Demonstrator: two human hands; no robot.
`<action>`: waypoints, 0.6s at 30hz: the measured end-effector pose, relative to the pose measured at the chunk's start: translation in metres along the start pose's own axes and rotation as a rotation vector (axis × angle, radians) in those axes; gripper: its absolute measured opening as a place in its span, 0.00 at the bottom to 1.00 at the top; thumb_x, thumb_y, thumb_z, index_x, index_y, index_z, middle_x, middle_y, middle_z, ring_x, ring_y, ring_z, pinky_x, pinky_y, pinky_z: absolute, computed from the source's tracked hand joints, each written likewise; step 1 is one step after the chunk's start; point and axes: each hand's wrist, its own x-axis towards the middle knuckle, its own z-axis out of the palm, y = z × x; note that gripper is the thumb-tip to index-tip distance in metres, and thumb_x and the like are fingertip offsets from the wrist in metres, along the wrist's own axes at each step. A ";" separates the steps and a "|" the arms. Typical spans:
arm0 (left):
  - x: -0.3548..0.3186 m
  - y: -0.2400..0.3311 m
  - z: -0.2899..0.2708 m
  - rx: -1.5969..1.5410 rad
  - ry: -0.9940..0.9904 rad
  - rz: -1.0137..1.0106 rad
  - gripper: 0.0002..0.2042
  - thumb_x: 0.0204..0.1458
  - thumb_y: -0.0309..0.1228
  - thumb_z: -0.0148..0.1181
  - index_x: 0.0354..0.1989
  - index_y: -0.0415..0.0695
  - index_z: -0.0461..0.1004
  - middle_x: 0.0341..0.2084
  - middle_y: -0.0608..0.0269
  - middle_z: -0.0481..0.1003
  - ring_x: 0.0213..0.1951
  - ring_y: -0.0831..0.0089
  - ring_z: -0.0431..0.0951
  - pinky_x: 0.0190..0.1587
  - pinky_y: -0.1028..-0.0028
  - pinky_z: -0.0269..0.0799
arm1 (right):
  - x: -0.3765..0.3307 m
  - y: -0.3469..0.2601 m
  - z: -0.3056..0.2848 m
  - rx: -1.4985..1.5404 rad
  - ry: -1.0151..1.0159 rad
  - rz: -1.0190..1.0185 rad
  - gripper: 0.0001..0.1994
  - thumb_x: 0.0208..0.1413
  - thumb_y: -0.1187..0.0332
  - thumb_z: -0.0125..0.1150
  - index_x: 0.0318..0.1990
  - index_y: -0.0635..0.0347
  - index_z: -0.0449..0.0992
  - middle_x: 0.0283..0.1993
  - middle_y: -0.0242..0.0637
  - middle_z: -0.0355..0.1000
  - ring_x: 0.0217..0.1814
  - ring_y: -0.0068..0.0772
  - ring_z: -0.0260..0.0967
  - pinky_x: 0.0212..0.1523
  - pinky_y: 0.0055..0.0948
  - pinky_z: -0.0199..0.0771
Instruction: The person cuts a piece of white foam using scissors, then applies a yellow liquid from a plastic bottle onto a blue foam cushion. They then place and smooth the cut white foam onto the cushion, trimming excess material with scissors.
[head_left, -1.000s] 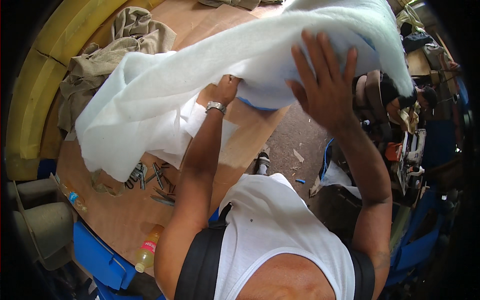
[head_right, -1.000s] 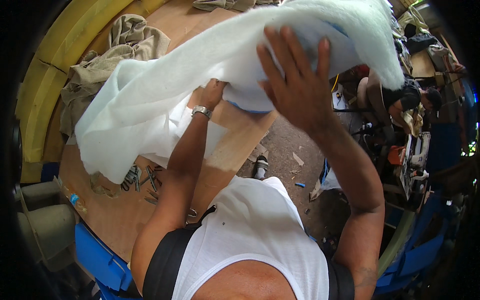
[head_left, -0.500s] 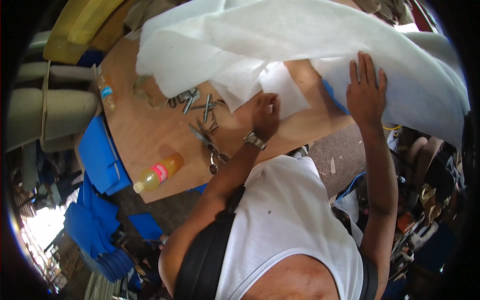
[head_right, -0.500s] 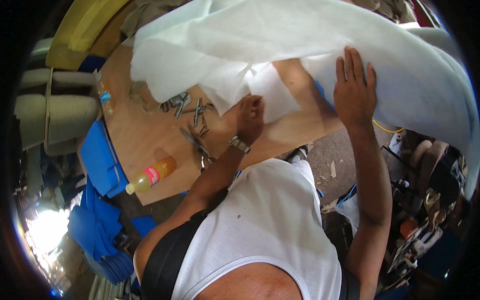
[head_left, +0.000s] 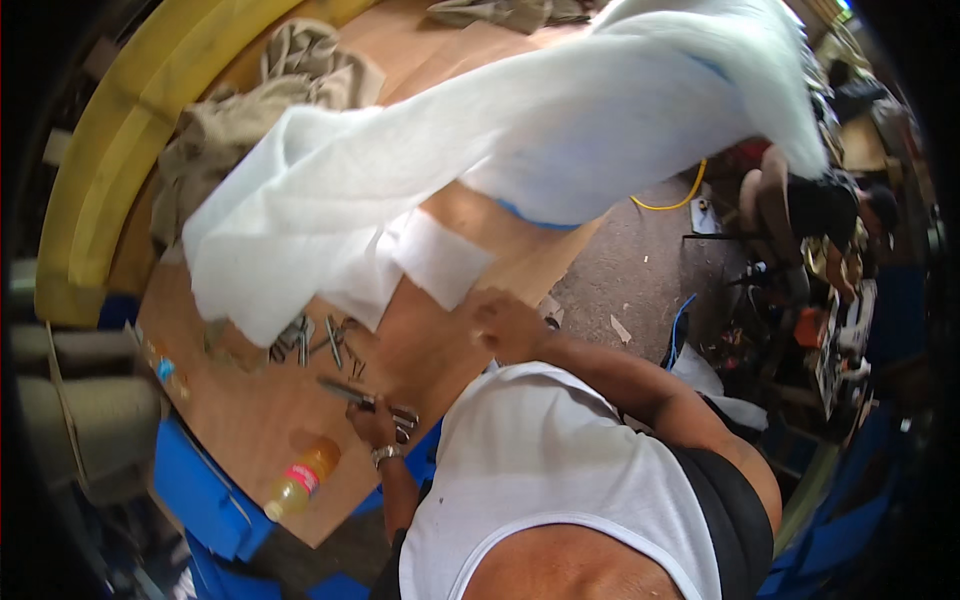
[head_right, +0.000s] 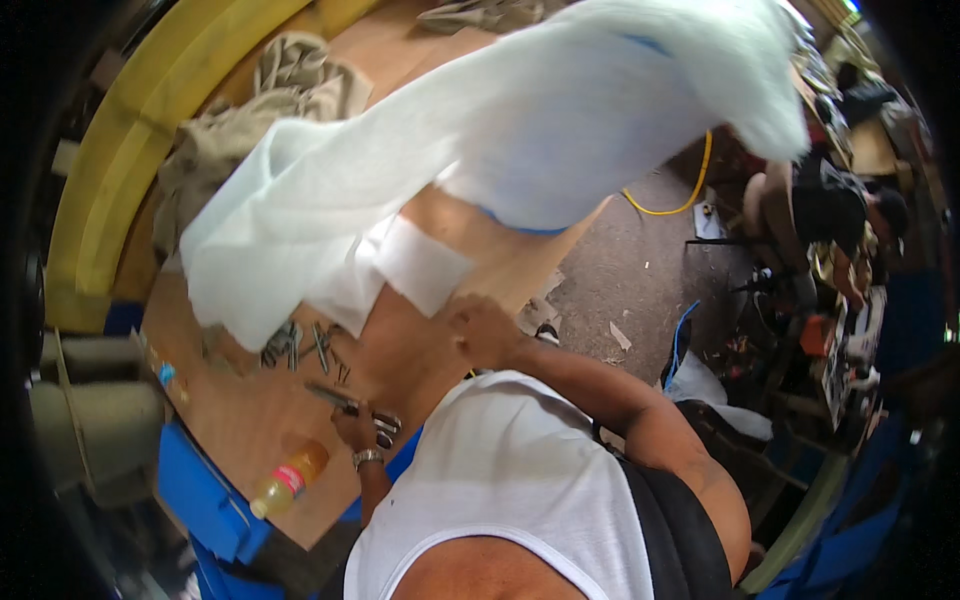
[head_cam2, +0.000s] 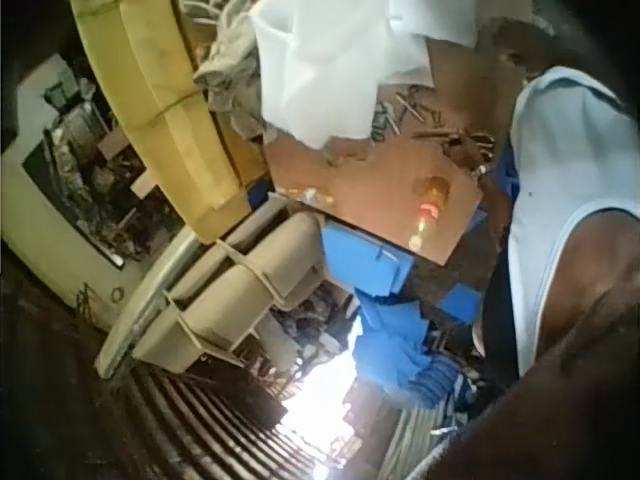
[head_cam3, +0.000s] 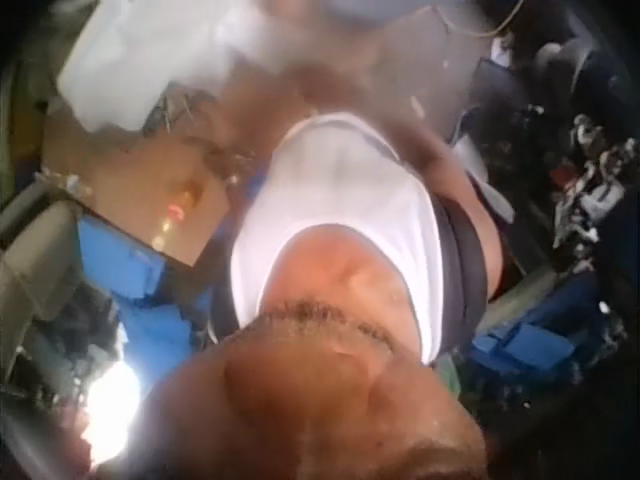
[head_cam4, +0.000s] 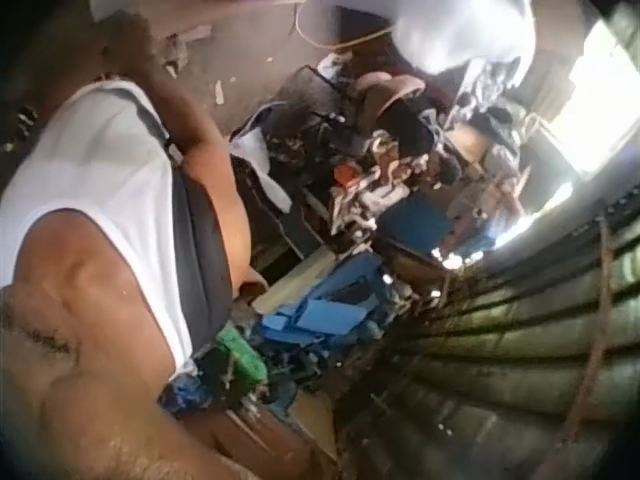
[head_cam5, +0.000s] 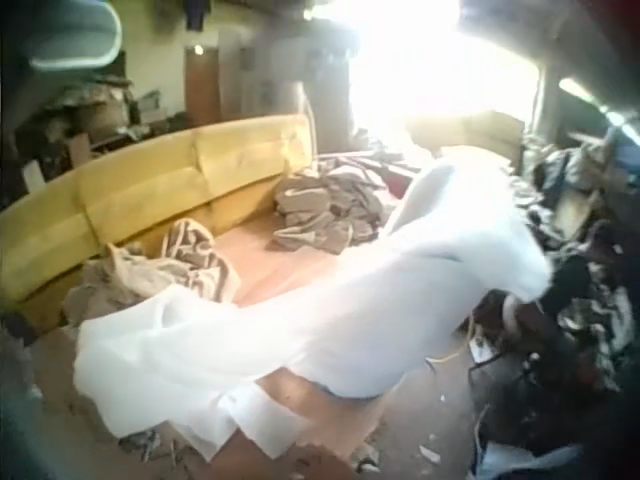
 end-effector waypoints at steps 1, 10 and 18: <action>0.004 -0.007 -0.002 -0.004 -0.033 -0.035 0.25 0.46 0.32 0.68 0.51 0.31 0.69 0.44 0.44 0.74 0.45 0.51 0.77 0.47 0.59 0.73 | -0.002 -0.002 0.004 -0.064 -0.087 0.035 0.19 0.50 0.66 0.62 0.51 0.57 0.74 0.53 0.47 0.72 0.57 0.54 0.67 0.59 0.49 0.68; -0.032 0.065 -0.046 -0.562 -0.078 -0.011 0.20 0.53 0.27 0.53 0.54 0.33 0.67 0.43 0.50 0.73 0.33 0.67 0.74 0.36 0.67 0.74 | -0.001 -0.029 -0.006 0.215 -0.285 0.136 0.25 0.60 0.56 0.57 0.62 0.59 0.68 0.59 0.51 0.70 0.62 0.52 0.67 0.62 0.44 0.68; -0.025 0.284 -0.023 -0.994 -0.428 0.535 0.29 0.55 0.31 0.51 0.65 0.30 0.58 0.40 0.56 0.70 0.36 0.74 0.72 0.36 0.74 0.70 | 0.018 -0.066 -0.060 1.248 -0.233 0.100 0.22 0.70 0.56 0.48 0.65 0.58 0.66 0.56 0.41 0.71 0.56 0.36 0.71 0.59 0.34 0.70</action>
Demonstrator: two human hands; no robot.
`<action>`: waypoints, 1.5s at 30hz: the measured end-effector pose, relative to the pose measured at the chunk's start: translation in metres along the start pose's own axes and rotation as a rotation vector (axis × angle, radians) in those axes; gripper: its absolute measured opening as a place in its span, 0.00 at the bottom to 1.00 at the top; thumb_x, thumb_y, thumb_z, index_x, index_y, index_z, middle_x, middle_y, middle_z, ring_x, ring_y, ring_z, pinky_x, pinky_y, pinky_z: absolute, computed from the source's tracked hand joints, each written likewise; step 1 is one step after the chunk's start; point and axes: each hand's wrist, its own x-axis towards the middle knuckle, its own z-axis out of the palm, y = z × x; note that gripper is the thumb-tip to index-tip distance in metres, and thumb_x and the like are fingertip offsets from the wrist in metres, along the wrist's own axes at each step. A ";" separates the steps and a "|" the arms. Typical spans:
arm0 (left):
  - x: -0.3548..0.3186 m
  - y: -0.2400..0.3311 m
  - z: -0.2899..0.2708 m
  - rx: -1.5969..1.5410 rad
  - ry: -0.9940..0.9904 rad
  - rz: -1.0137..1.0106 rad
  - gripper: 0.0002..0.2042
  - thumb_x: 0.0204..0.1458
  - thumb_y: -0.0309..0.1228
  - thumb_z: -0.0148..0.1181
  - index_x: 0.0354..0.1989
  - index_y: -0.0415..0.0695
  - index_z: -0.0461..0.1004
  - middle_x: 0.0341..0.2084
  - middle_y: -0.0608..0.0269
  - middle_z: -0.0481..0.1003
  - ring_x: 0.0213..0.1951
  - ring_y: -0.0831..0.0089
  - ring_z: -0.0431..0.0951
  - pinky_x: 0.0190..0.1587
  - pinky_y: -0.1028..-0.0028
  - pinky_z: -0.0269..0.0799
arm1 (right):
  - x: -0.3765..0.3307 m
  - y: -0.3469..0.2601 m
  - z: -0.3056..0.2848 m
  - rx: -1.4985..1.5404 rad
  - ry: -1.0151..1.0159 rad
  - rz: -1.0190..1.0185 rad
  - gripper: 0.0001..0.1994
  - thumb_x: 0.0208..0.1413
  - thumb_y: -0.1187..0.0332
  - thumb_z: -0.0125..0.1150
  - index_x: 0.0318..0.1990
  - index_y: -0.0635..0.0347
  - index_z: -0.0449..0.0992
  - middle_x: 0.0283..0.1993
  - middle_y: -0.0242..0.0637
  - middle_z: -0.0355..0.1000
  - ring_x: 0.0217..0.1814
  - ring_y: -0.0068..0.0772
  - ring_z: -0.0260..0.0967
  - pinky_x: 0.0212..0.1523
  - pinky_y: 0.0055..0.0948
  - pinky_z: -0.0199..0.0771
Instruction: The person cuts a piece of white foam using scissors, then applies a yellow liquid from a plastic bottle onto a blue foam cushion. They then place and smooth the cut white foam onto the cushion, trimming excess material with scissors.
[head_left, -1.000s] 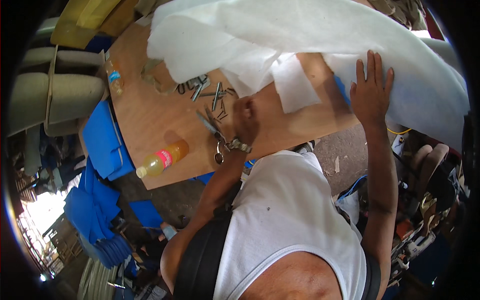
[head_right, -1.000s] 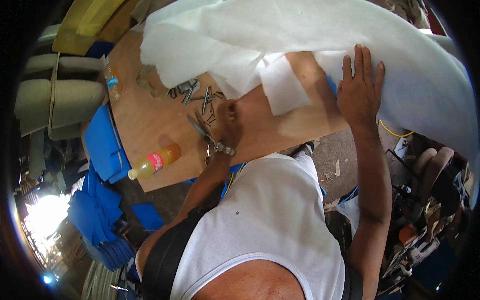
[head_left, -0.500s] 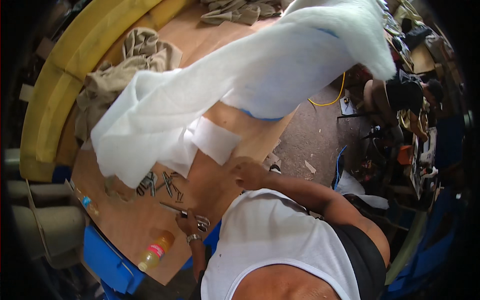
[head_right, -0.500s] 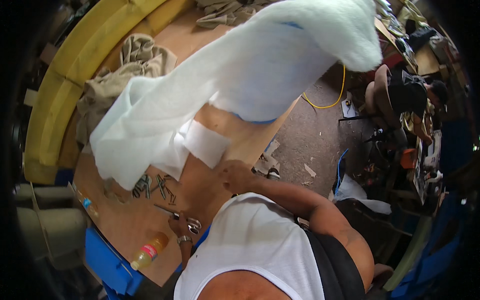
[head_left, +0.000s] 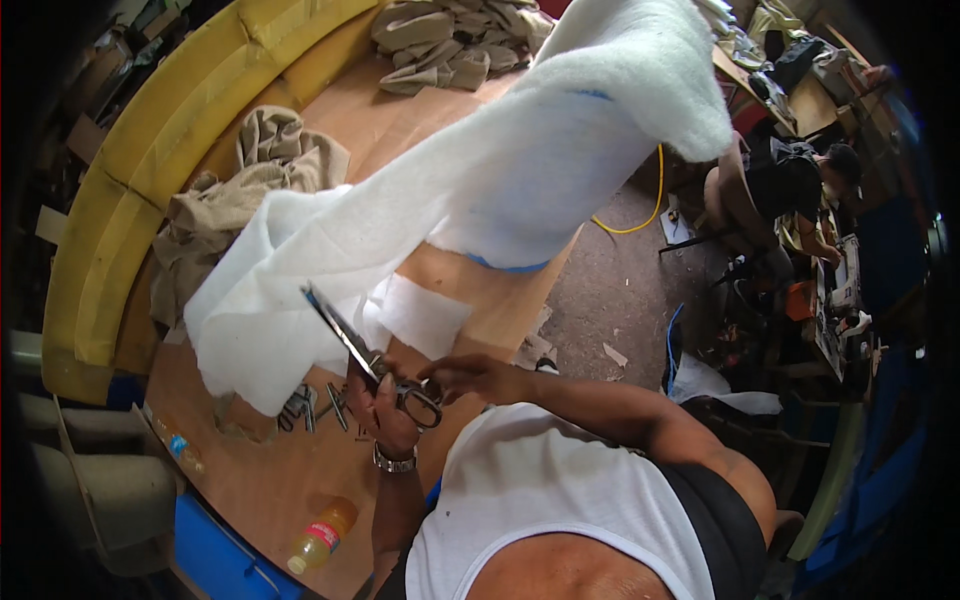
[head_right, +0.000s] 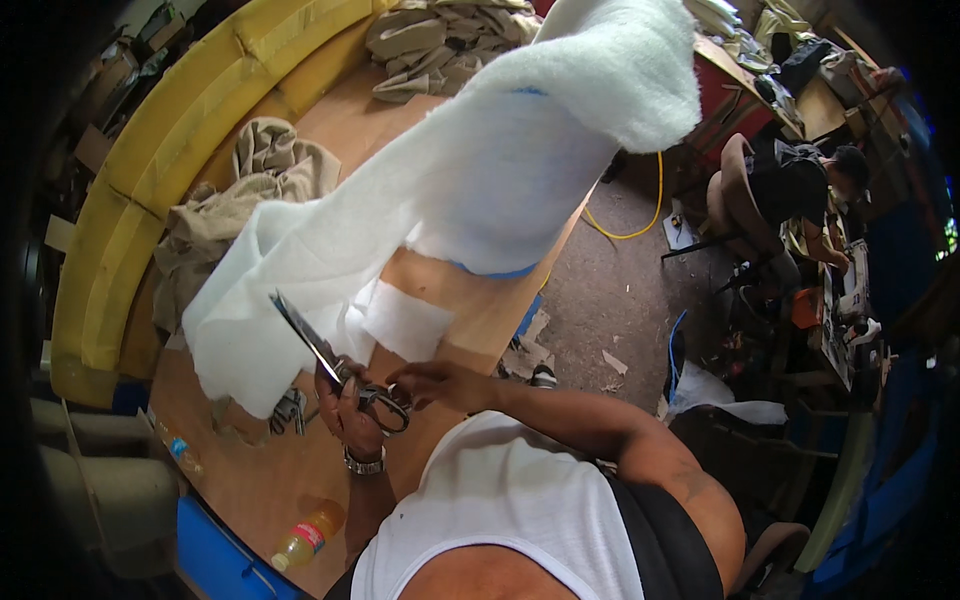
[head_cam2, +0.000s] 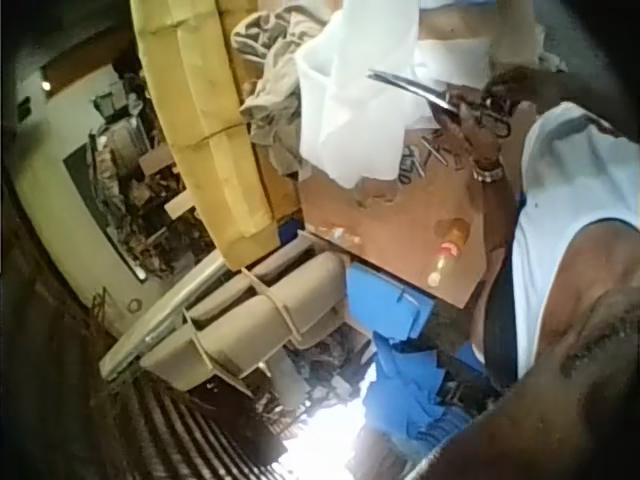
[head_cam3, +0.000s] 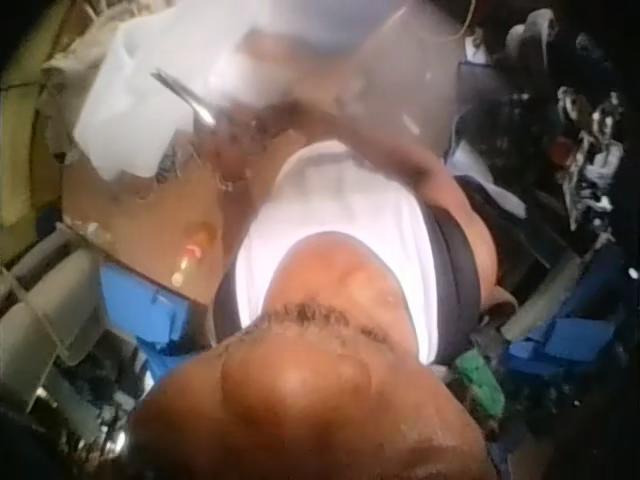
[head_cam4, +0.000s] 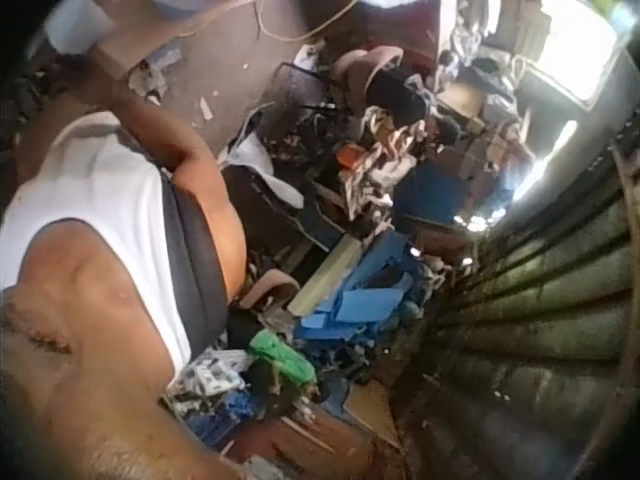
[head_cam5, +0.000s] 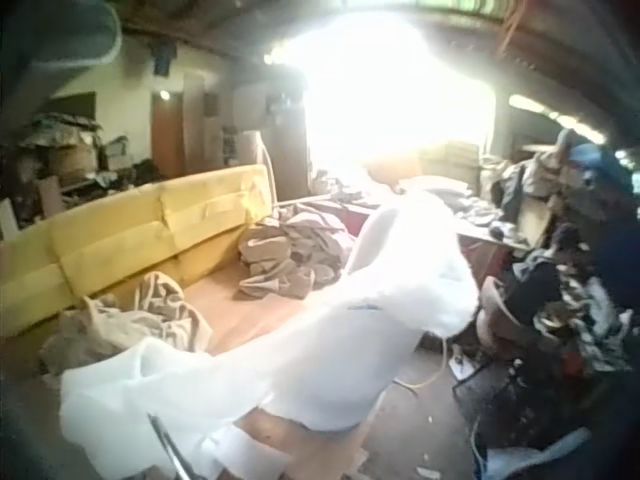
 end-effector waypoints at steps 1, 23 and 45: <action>0.011 0.005 0.012 -0.063 -0.084 0.067 0.30 0.56 0.31 0.51 0.66 0.30 0.56 0.40 0.56 0.71 0.36 0.74 0.72 0.36 0.74 0.70 | -0.006 -0.011 -0.011 0.149 -0.008 -0.069 0.21 0.70 0.58 0.48 0.64 0.59 0.66 0.55 0.39 0.71 0.56 0.34 0.71 0.58 0.32 0.70; 0.108 0.041 0.075 0.124 -0.570 0.323 0.15 0.68 0.39 0.48 0.39 0.38 0.72 0.19 0.64 0.71 0.18 0.83 0.68 0.20 0.81 0.62 | -0.044 -0.067 -0.023 -0.327 0.725 -0.269 0.17 0.68 0.67 0.51 0.60 0.64 0.71 0.59 0.38 0.72 0.62 0.29 0.67 0.63 0.33 0.64; 0.257 0.075 0.178 0.164 -0.914 0.475 0.33 0.55 0.53 0.62 0.57 0.35 0.71 0.48 0.45 0.76 0.50 0.54 0.77 0.54 0.64 0.72 | -0.186 -0.235 0.081 -0.844 1.557 -0.214 0.39 0.27 0.30 0.74 0.29 0.61 0.72 0.20 0.32 0.70 0.21 0.24 0.70 0.21 0.21 0.67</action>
